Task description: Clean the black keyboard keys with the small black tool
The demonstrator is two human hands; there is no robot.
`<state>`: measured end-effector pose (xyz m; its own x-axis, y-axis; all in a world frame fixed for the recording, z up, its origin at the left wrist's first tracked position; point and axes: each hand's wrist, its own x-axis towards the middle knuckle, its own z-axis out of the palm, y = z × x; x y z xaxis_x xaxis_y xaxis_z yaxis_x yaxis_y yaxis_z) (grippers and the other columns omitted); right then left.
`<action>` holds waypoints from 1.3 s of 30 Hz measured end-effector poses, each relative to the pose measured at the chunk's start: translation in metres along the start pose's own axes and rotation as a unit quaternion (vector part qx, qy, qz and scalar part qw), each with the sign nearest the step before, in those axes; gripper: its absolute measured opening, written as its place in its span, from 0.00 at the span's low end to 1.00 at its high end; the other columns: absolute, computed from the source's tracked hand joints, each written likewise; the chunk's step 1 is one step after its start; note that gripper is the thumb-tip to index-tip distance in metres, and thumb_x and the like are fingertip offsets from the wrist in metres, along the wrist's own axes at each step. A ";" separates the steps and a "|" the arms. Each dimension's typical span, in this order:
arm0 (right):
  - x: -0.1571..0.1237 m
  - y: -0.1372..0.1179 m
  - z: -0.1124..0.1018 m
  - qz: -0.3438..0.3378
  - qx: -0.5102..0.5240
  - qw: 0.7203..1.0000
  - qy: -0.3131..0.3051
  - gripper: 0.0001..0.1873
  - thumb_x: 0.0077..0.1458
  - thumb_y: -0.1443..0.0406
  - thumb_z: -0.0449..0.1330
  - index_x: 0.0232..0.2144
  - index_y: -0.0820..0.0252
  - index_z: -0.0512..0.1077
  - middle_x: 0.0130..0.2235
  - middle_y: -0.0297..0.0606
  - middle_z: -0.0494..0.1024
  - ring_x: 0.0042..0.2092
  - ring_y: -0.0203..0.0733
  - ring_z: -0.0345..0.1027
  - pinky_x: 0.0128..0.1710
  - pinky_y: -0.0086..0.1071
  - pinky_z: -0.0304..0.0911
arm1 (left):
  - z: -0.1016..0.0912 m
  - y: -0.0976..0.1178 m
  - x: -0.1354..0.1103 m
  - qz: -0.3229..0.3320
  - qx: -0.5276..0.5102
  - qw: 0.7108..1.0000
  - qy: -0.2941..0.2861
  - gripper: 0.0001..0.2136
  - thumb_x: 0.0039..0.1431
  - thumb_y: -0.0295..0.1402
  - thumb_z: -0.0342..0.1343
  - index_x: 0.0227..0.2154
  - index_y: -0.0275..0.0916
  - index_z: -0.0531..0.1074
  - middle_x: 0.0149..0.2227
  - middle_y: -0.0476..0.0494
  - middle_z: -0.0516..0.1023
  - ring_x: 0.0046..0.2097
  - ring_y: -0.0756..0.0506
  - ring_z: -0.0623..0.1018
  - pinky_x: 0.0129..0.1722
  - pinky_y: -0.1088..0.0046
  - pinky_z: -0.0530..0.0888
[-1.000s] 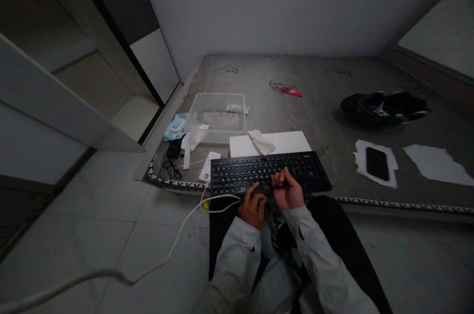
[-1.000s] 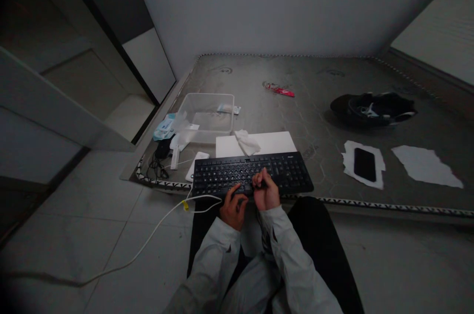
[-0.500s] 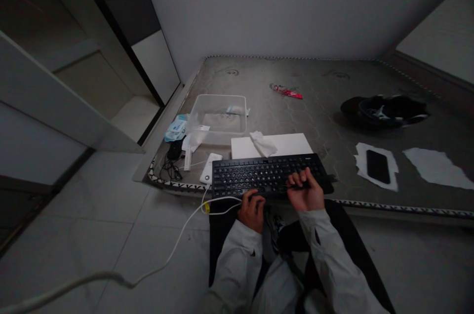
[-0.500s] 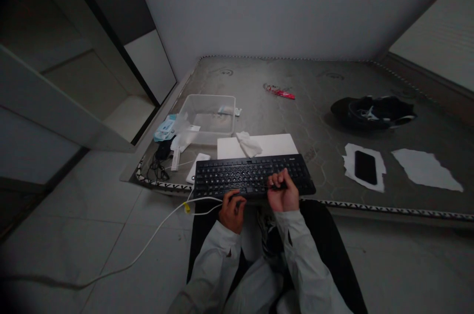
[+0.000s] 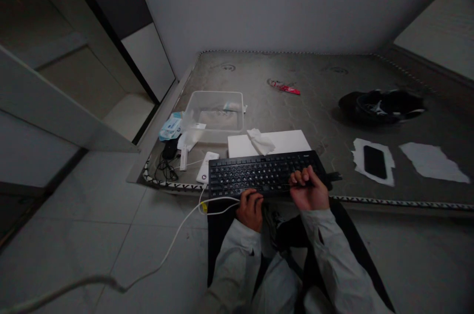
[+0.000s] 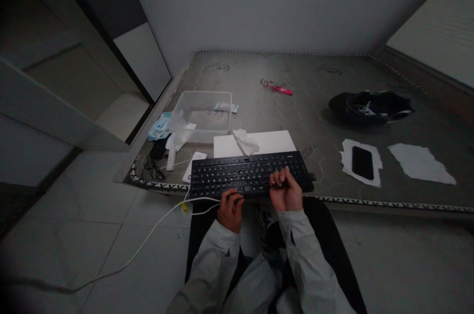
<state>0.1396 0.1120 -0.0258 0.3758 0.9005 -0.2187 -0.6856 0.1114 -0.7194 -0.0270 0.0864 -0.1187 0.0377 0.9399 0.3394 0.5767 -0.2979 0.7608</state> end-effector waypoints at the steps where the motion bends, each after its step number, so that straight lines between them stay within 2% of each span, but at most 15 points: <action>1: -0.001 0.004 0.003 0.004 0.001 1.000 0.001 0.21 0.54 0.57 0.58 0.16 0.58 0.56 0.20 0.28 0.49 0.24 0.34 0.51 0.24 0.32 0.55 | 0.000 0.000 0.000 0.002 0.003 1.000 0.001 0.07 0.59 0.31 0.51 0.34 0.41 0.74 0.42 0.43 0.73 0.36 0.51 0.75 0.32 0.78 0.74; 10: -0.010 0.037 0.020 -0.004 -0.011 1.000 -0.010 0.20 0.54 0.56 0.57 0.16 0.57 0.57 0.20 0.29 0.51 0.23 0.35 0.51 0.26 0.34 0.54 | 0.002 0.000 0.000 0.015 0.041 0.999 0.006 0.08 0.59 0.36 0.51 0.35 0.41 0.73 0.42 0.42 0.72 0.37 0.49 0.75 0.31 0.77 0.74; 19: -0.010 0.039 0.020 0.005 -0.007 1.000 -0.018 0.20 0.54 0.57 0.57 0.16 0.57 0.57 0.20 0.29 0.50 0.23 0.34 0.51 0.25 0.32 0.55 | 0.001 0.001 0.001 0.023 0.038 0.999 0.018 0.08 0.59 0.36 0.51 0.34 0.41 0.73 0.41 0.43 0.72 0.37 0.50 0.75 0.32 0.77 0.74; 30: -0.003 0.050 0.033 0.001 -0.082 0.997 -0.003 0.23 0.47 0.52 0.63 0.14 0.59 0.60 0.18 0.28 0.55 0.23 0.32 0.51 0.26 0.31 0.53 | 0.001 0.000 0.001 0.023 0.030 0.999 0.024 0.07 0.59 0.35 0.52 0.34 0.40 0.73 0.40 0.43 0.72 0.36 0.51 0.75 0.31 0.78 0.73; 35: 0.003 0.054 0.039 0.019 -0.099 0.995 -0.017 0.22 0.46 0.53 0.65 0.14 0.59 0.62 0.18 0.27 0.56 0.23 0.31 0.52 0.26 0.29 0.53 | 0.000 0.000 0.001 0.033 0.035 0.999 0.023 0.08 0.59 0.35 0.52 0.34 0.39 0.73 0.40 0.43 0.72 0.35 0.51 0.75 0.31 0.79 0.73; 39: 0.010 0.057 0.040 0.027 -0.089 0.996 -0.001 0.22 0.45 0.52 0.65 0.15 0.59 0.62 0.18 0.27 0.56 0.22 0.31 0.50 0.24 0.28 0.53 | 0.000 0.001 0.001 0.025 0.026 0.999 0.029 0.07 0.58 0.35 0.52 0.34 0.40 0.73 0.40 0.43 0.72 0.35 0.51 0.75 0.31 0.79 0.73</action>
<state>0.0797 0.1442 -0.0428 0.3394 0.9042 -0.2594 -0.5831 -0.0141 -0.8123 -0.0268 0.0869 -0.1173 0.0212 0.9125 0.4085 0.6176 -0.3333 0.7124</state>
